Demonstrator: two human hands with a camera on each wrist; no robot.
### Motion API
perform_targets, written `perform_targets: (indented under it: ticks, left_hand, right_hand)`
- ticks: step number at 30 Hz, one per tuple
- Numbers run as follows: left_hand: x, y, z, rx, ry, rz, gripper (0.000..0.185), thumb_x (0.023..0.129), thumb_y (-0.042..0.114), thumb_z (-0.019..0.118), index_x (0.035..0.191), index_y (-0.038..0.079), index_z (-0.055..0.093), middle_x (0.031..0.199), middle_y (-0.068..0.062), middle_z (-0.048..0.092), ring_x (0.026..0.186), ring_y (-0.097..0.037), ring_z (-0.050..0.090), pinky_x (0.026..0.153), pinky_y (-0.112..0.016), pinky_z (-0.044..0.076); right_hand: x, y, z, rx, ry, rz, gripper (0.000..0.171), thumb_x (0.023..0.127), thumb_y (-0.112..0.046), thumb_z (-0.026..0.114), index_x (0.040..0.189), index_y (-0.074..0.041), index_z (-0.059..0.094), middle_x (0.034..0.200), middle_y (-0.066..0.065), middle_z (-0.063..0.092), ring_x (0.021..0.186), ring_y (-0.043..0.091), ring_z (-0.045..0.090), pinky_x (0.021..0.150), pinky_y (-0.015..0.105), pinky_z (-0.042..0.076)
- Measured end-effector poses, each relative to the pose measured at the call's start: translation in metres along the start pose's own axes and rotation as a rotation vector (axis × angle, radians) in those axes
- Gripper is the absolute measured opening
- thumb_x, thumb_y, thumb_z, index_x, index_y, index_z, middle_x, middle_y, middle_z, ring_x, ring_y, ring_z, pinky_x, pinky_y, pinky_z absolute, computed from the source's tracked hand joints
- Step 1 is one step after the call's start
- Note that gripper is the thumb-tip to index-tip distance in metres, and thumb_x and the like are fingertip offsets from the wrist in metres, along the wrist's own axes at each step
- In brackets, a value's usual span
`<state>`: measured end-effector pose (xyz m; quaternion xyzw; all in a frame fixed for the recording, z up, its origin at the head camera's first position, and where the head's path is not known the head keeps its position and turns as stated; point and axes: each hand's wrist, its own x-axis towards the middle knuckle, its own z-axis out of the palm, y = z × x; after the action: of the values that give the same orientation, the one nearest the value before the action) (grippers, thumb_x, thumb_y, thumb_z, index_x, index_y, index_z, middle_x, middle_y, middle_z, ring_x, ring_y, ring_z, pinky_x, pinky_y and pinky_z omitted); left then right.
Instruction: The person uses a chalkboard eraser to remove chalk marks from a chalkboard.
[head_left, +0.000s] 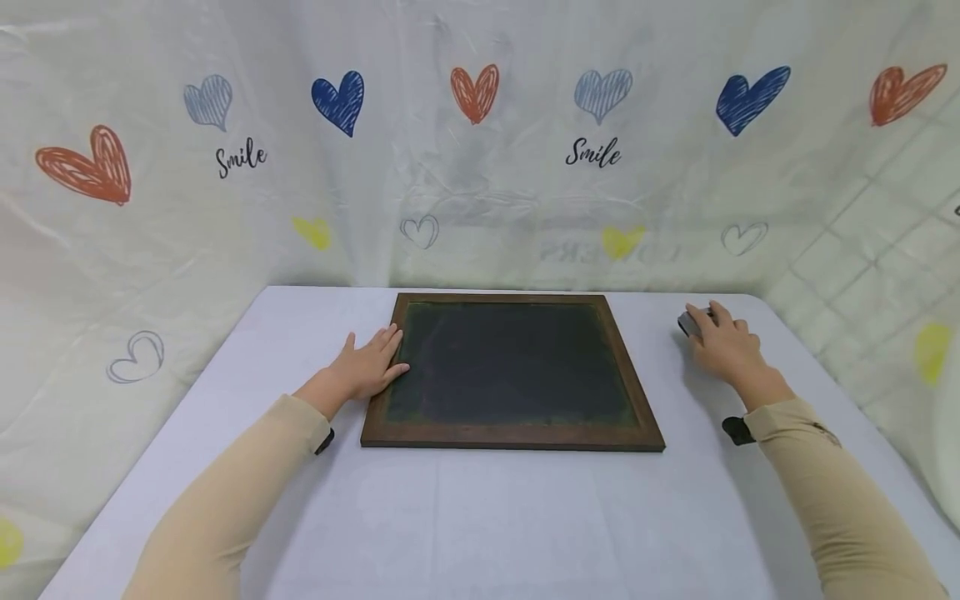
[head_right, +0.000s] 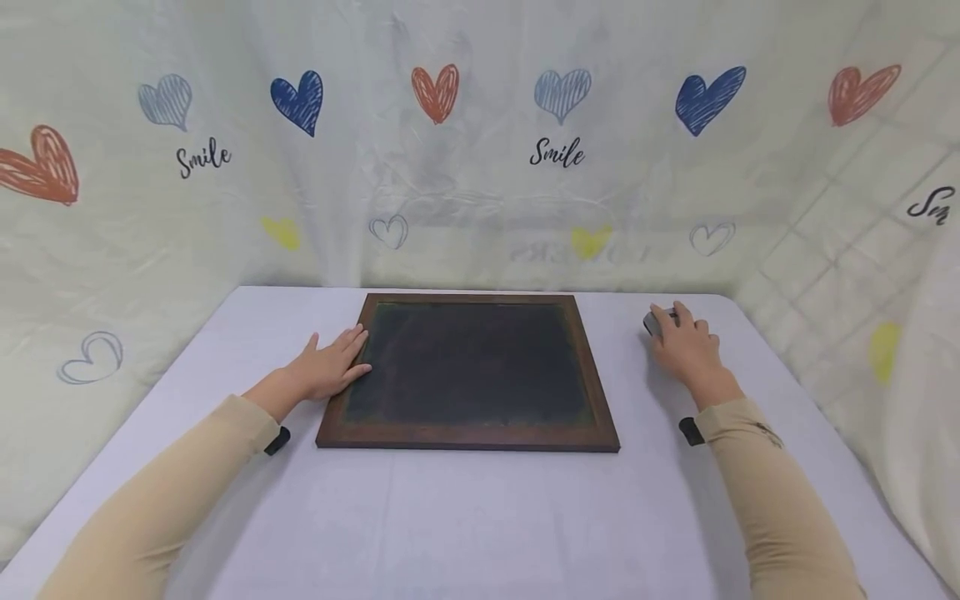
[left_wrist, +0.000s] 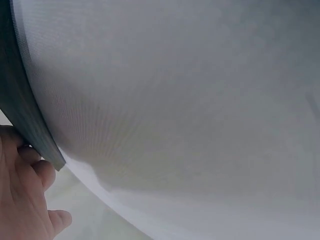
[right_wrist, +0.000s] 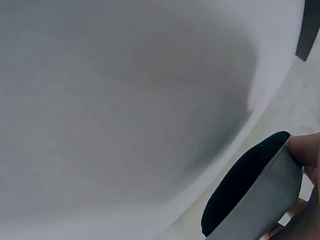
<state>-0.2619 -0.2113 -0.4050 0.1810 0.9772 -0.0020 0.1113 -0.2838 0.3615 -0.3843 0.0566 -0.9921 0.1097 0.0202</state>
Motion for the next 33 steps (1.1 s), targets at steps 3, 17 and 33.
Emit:
perform_targets:
  ticks: [3, 17, 33]
  left_hand:
    - [0.000, 0.001, -0.002, -0.002, -0.002, 0.001, 0.075, 0.111, 0.047, 0.037, 0.164, 0.000, 0.012, 0.170, -0.018, 0.008, 0.156, -0.033, 0.012, 0.117, -0.070, 0.005]
    - [0.000, 0.001, -0.005, -0.007, -0.006, 0.001, 0.075, 0.111, 0.048, 0.036, 0.164, -0.001, 0.013, 0.170, -0.019, 0.008, 0.156, -0.034, 0.012, 0.118, -0.069, 0.006]
    - [0.001, 0.000, -0.005, -0.048, -0.004, -0.009, 0.074, 0.112, 0.046, 0.036, 0.164, 0.001, 0.009, 0.171, -0.017, 0.004, 0.156, -0.033, 0.009, 0.117, -0.070, 0.005]
  right_hand:
    - [0.000, 0.005, 0.001, -0.008, -0.014, 0.014, 0.057, 0.106, -0.014, 0.038, 0.159, -0.001, 0.022, 0.156, 0.041, 0.008, 0.125, 0.071, 0.025, 0.090, 0.077, 0.031]
    - [0.005, 0.020, 0.004, 0.018, -0.099, 0.056, 0.058, 0.106, -0.015, 0.035, 0.159, 0.001, 0.017, 0.155, 0.043, 0.003, 0.129, 0.072, 0.017, 0.094, 0.078, 0.027]
    - [0.007, 0.024, -0.003, 0.040, -0.163, 0.060, 0.064, 0.110, -0.031, 0.038, 0.159, 0.002, 0.013, 0.157, 0.041, -0.004, 0.133, 0.071, 0.009, 0.097, 0.079, 0.021]
